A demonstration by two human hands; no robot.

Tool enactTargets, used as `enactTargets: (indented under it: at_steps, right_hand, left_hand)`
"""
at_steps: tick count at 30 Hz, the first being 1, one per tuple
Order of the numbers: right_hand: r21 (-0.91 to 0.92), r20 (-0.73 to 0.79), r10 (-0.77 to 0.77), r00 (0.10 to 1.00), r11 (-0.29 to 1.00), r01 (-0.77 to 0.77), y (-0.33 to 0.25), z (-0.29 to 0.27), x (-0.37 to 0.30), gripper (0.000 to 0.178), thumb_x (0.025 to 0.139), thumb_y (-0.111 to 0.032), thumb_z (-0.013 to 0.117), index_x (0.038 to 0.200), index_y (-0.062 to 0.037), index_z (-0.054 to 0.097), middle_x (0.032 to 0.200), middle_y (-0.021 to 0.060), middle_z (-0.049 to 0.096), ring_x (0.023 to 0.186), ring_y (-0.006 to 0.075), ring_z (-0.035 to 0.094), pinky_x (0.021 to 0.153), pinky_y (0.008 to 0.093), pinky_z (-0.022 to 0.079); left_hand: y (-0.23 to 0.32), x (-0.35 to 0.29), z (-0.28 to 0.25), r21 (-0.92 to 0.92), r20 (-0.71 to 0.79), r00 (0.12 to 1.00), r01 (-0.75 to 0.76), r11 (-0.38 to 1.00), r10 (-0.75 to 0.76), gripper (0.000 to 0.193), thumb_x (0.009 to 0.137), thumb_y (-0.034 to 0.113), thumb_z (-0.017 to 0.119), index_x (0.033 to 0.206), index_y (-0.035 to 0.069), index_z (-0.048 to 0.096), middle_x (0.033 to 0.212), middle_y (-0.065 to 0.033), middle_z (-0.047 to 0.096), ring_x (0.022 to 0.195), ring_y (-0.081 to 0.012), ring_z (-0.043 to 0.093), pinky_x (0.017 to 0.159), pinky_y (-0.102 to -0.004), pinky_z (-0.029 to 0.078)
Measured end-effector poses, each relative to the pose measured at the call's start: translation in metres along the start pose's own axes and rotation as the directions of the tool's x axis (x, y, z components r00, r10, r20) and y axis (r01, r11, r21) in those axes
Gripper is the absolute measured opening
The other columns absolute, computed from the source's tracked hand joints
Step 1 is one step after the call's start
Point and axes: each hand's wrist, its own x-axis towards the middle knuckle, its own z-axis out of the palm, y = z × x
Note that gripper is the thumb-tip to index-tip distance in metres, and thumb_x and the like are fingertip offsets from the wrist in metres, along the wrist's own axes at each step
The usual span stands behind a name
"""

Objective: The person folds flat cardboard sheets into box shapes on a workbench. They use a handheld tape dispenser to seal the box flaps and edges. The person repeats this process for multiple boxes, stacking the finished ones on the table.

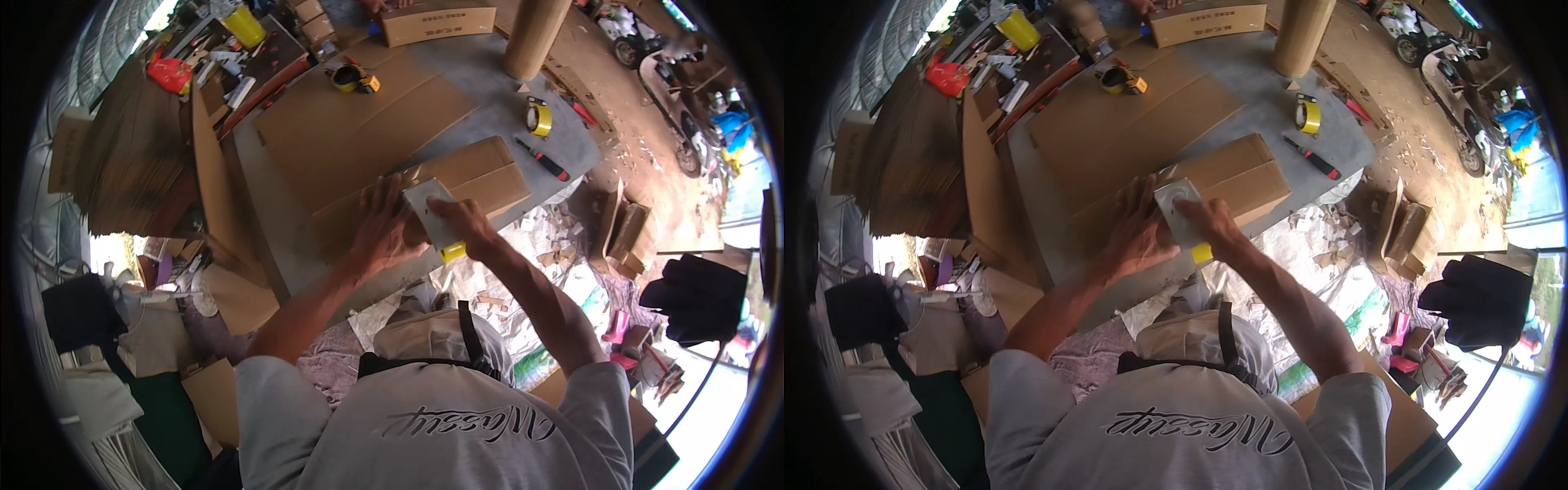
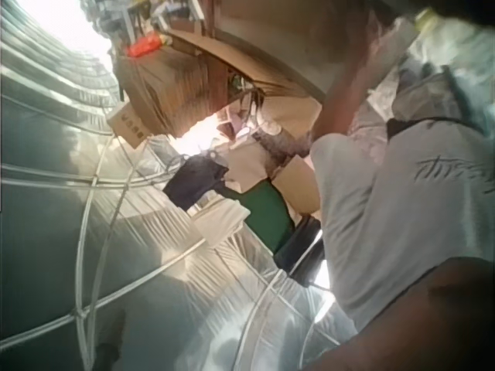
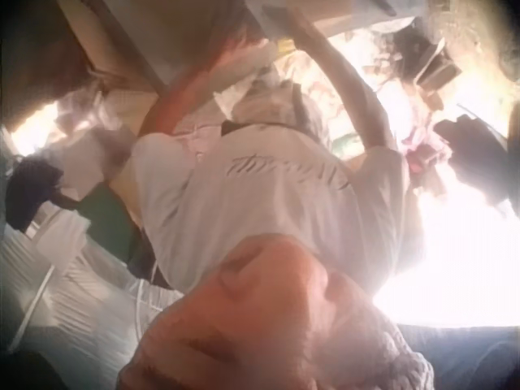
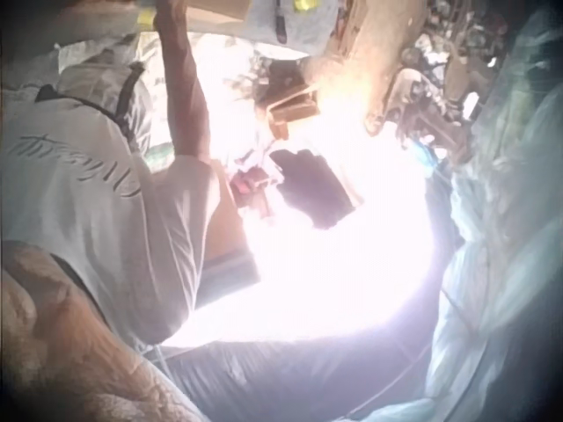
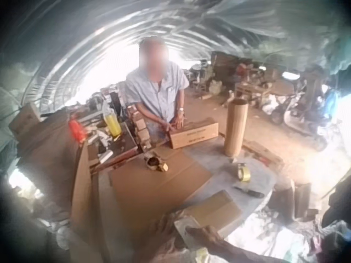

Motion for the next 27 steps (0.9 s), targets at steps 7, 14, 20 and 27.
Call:
enactTargets:
  at_steps: [7,14,20,27]
  right_hand:
    - [-0.143,0.036,-0.120,0.992,0.982,0.123,0.007,-0.002,-0.007,0.047,0.098,-0.040,0.066,0.089,0.0051,0.073,0.075,0.0088,0.069,0.063,0.0156,0.066,0.059,0.0310,0.050]
    - [-0.020,-0.061,-0.104,0.993,0.994,0.103,0.028,0.009,-0.052,0.053,0.095,-0.047,0.065,0.094,0.0056,0.071,0.075,0.0129,0.068,0.062,0.0203,0.068,0.057,0.0341,0.053]
    - [-0.401,0.189,-0.615,0.766,0.663,0.632,0.114,-0.029,-0.071,0.031,0.102,-0.026,0.058,0.116,0.0000,0.066,0.081,0.0176,0.067,0.065,0.0307,0.066,0.060,0.0408,0.053]
    - [-0.148,-0.181,-0.016,0.983,0.989,-0.012,0.095,-0.004,-0.133,0.057,0.093,-0.047,0.066,0.093,0.0097,0.071,0.072,0.0153,0.068,0.067,0.0221,0.065,0.064,0.0368,0.051]
  left_hand:
    - [-0.012,-0.010,0.028,0.128,-0.080,0.997,0.007,0.992,0.003,0.098,0.064,0.066,0.083,0.142,0.013,0.059,0.167,-0.0240,0.022,0.153,-0.0482,0.021,0.116,-0.0724,0.024]
    - [-0.004,-0.014,0.015,-0.012,0.001,0.999,0.051,0.999,-0.051,0.116,0.066,0.064,0.083,0.161,0.019,0.033,0.171,-0.0201,0.015,0.157,-0.0450,0.013,0.121,-0.0707,0.015]
    - [0.002,-0.008,0.012,0.038,0.098,0.988,0.119,0.992,-0.122,0.123,0.064,0.066,0.082,0.164,0.020,0.027,0.172,-0.0196,0.012,0.158,-0.0433,0.010,0.122,-0.0707,0.011]
    - [-0.003,-0.010,0.020,0.059,-0.008,0.999,0.050,0.997,-0.049,0.121,0.064,0.072,0.073,0.162,0.015,0.031,0.170,-0.0222,0.018,0.155,-0.0468,0.018,0.121,-0.0713,0.012]
